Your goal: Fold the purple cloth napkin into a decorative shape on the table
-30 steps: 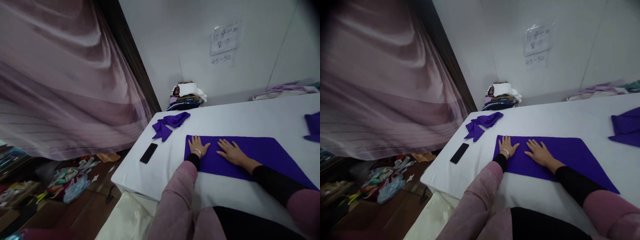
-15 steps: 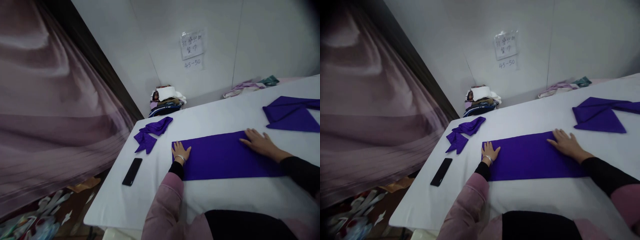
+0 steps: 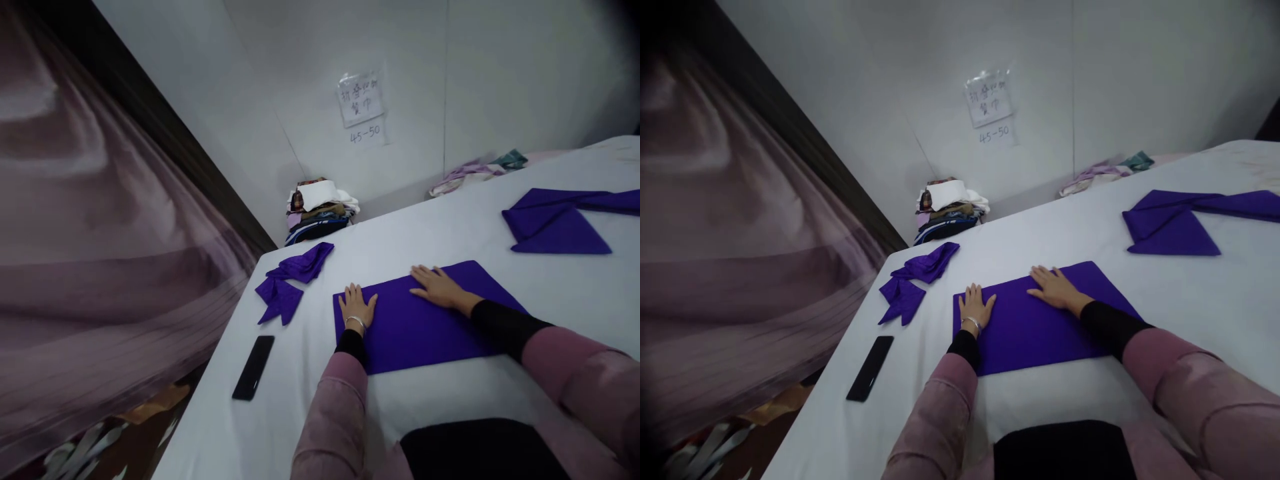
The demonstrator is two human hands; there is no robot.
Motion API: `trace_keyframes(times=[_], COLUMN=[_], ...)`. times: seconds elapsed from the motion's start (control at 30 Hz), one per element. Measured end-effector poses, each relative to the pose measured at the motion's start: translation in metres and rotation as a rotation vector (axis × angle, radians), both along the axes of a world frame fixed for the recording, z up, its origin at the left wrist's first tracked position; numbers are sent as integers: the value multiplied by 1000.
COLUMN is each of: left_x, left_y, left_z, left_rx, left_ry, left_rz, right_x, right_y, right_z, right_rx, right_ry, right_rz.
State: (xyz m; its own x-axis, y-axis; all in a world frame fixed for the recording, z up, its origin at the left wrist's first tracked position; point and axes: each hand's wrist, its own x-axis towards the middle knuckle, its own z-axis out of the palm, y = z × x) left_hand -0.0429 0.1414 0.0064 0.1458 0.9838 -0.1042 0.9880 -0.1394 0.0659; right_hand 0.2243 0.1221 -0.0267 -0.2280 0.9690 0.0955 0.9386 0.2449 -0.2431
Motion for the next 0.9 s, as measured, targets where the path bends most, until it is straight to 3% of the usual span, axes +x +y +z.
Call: trace_keyframes(times=[0.17, 0.27, 0.37, 0.53, 0.63, 0.73, 0.9], left_x=[1, 1, 3, 9, 3, -12, -30], left_y=[2, 4, 6, 4, 2, 2, 4], left_z=[0, 3, 8, 13, 11, 7, 5], left_rx=[4, -19, -47, 16, -4, -32, -32], left_ry=[9, -11, -63, -56, -14, -3, -12], left_rz=[-2, 8, 38, -33, 6, 90, 159], right_x=[117, 139, 109, -3, -49, -51, 15], right_y=[-21, -28, -25, -22, -20, -14, -8], right_z=[-7, -3, 5, 16, 12, 0, -20], right_rx=[-43, -83, -41, 31, 16, 14, 22], right_ry=[-41, -62, -70, 7, 29, 28, -15], right_rz=[-328, -401, -367, 9, 139, 137, -44])
